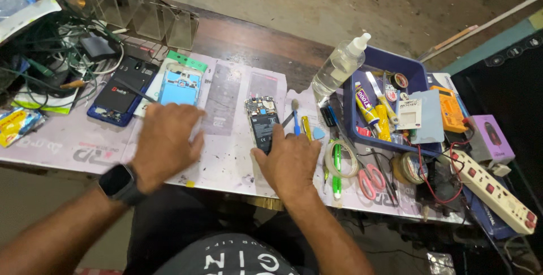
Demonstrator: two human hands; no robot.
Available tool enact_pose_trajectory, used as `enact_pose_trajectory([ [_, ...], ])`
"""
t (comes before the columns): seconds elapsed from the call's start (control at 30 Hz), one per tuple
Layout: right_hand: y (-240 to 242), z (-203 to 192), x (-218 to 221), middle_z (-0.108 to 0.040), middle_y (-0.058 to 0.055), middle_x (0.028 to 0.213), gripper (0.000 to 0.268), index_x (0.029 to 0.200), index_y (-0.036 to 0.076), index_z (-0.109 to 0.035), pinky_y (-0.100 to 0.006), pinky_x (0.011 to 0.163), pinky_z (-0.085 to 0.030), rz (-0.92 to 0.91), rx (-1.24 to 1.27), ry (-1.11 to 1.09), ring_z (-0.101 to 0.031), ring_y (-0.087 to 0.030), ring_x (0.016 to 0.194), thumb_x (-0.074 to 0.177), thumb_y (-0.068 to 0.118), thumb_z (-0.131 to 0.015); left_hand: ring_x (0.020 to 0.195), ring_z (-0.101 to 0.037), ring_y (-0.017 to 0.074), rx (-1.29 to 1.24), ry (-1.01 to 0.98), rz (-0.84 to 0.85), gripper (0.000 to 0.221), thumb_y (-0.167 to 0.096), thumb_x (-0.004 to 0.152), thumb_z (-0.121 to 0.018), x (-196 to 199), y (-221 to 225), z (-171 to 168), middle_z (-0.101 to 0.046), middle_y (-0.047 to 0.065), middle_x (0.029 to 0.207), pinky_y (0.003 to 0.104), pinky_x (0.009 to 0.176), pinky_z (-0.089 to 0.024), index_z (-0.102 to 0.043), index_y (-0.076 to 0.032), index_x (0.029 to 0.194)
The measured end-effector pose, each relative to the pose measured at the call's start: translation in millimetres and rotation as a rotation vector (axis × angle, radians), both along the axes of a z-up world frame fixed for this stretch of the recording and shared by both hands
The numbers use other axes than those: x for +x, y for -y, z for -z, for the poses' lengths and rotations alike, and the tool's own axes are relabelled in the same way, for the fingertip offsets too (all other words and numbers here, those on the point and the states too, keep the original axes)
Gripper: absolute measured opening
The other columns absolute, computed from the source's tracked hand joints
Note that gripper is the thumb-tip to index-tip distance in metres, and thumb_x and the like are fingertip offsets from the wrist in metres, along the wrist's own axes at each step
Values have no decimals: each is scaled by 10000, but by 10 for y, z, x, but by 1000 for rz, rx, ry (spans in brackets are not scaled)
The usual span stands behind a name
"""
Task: The person disassembles a smartphone by removing the back cover and unscrewing internal components. They use a screwdriver and a prying tool to separate parts and handle the battery and motherboard. The person then places a new back cover on the table.
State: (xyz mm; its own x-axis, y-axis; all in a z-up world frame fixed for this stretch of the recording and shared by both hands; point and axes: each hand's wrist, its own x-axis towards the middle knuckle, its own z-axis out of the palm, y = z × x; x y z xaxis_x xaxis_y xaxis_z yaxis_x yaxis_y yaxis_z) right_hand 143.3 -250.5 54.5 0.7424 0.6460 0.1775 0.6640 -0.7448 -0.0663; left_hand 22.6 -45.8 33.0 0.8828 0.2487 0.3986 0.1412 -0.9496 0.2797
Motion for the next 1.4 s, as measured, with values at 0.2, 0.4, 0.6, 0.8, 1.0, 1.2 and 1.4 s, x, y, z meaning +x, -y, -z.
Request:
enact_pose_trajectory([
  [0.2, -118, -101, 6, -726, -160, 883, 803, 1243, 51, -606, -534, 768, -425, 187, 59, -131, -678, -367, 870, 615, 459, -896, 968, -614, 288, -179, 7, 236, 251, -153, 779, -721, -84, 315, 12, -688, 88, 992, 473, 879, -399, -712, -66, 1015],
  [0.4, -201, -64, -235, -719, -202, 914, 892, 1289, 10, -577, -530, 755, -419, 163, 149, -146, -671, -386, 881, 581, 443, -903, 956, -596, 299, -255, -25, 281, 269, -166, 781, -727, -49, 323, 45, -682, 93, 989, 477, 887, -384, -708, -53, 1024],
  [0.6, -202, 2, -468, -736, -162, 901, 708, 1160, 52, -664, -510, 751, -414, 114, 100, -184, -683, -347, 872, 634, 465, -898, 982, -587, 301, -284, -80, 305, 210, -152, 798, -717, -87, 255, 80, -676, 87, 996, 473, 887, -387, -709, -60, 987],
  [0.8, 1, -57, -257, -780, -110, 834, 380, 1121, 50, -696, -390, 565, -531, 18, 267, -447, -696, -265, 575, 809, 230, -816, 991, -588, 304, -301, -14, 330, 228, -132, 785, -713, -100, 216, 134, -675, 98, 1034, 473, 896, -393, -712, -38, 993],
  [1.0, 143, 101, -211, -752, -97, 798, 291, 1086, 59, -704, -383, 496, -496, 27, 319, -507, -634, -250, 484, 819, 112, -806, 1045, -593, 299, -335, 35, 310, 292, -114, 788, -710, -136, 218, 199, -679, 104, 1115, 478, 921, -395, -708, -21, 1065],
  [1.2, 314, 242, -266, -704, -90, 765, 259, 1055, 74, -706, -393, 605, -485, -277, 313, -284, -641, -265, 645, 828, 97, -828, 1058, -604, 297, -343, 79, 295, 291, -94, 795, -697, -191, 214, 207, -676, 102, 1126, 478, 936, -398, -692, -7, 1073],
  [1.4, 478, -204, 145, -762, -90, 1011, 212, 1013, 92, -681, -396, 710, -510, -541, 252, -125, -685, -255, 797, 840, 86, -804, 890, -649, 289, -659, 52, 656, 132, -159, 809, -697, -300, 479, -202, -680, 102, 965, 452, 830, -479, -679, -62, 897],
])
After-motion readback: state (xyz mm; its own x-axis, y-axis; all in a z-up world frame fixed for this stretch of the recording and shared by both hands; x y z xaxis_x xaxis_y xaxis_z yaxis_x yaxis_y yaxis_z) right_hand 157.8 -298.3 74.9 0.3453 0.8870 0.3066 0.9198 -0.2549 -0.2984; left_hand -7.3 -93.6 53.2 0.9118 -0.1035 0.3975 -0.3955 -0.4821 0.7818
